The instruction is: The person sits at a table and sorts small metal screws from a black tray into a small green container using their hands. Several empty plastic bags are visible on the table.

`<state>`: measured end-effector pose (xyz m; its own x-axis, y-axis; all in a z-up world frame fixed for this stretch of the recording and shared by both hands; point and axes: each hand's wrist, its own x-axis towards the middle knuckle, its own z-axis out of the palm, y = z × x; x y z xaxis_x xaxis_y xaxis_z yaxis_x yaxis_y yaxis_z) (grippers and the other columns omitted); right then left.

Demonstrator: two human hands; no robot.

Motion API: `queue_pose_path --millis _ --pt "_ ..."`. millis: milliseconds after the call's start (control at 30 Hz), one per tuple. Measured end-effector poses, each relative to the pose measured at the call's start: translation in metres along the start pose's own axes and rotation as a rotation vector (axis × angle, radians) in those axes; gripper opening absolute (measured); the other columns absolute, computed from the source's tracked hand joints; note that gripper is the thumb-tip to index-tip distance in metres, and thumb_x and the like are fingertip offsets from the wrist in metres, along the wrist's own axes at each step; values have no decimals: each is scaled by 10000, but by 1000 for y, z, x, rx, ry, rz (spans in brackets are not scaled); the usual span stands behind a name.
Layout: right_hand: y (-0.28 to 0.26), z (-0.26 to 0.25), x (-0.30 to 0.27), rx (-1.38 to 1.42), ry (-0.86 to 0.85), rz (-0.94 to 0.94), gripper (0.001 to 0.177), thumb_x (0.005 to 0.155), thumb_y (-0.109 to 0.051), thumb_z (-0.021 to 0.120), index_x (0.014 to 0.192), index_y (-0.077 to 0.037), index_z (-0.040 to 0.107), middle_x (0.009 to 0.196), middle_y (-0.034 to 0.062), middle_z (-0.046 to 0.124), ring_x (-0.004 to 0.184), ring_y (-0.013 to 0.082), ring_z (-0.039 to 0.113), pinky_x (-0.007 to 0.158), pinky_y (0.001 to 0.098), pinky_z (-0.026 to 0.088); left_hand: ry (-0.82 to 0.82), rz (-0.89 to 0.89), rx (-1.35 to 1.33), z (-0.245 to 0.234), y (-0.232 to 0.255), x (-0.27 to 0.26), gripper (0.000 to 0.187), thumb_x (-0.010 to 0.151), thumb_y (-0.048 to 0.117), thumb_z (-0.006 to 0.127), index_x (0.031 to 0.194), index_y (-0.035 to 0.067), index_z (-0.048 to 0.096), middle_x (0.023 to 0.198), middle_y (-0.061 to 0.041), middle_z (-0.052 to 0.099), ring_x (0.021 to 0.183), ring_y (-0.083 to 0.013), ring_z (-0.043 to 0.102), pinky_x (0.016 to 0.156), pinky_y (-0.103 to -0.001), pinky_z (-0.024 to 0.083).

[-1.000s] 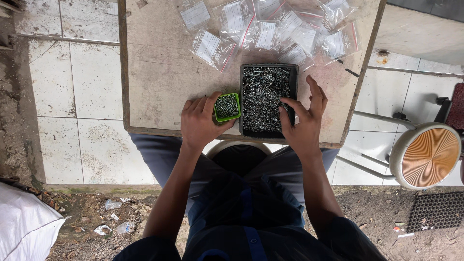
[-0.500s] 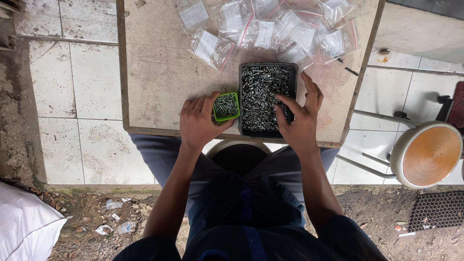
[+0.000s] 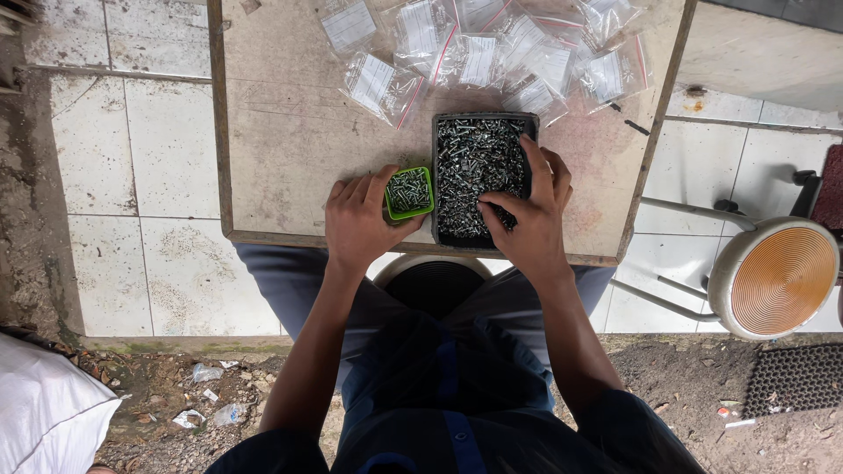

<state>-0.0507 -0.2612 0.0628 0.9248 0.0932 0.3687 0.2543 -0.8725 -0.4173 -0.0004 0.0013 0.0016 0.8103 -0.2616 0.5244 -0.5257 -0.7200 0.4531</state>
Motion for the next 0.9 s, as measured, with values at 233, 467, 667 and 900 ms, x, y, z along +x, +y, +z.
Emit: queue_pose_path --millis 233,467,667,900 --pt "-5 1 7 -52 17 -30 120 871 -187 932 858 -233 823 1665 82 454 1452 440 408 980 475 404 10 2 -4 1 1 0 736 747 613 917 1290 158 717 770 -1 646 760 -212 735 748 -375 556" --pt "2 5 7 -62 45 -29 149 916 -145 871 998 -268 850 1666 121 430 1459 425 382 1029 495 381 20 -9 12 2 0 -1 743 741 648 901 1283 174 717 746 21 617 742 -188 718 754 -357 555" --pt "-9 -5 14 -123 -39 -88 219 908 -120 811 1035 -292 860 1721 133 374 1507 454 328 1095 519 343 -3 8 -3 -2 1 2 751 747 597 925 1311 150 712 764 0 636 764 -209 732 761 -378 569" --pt "2 -19 18 12 62 -111 262 947 2 775 1185 -92 831 1630 180 421 1450 486 392 1134 579 465 -2 -4 16 1 -1 0 750 733 612 922 1294 161 715 777 8 641 767 -203 732 758 -371 565"
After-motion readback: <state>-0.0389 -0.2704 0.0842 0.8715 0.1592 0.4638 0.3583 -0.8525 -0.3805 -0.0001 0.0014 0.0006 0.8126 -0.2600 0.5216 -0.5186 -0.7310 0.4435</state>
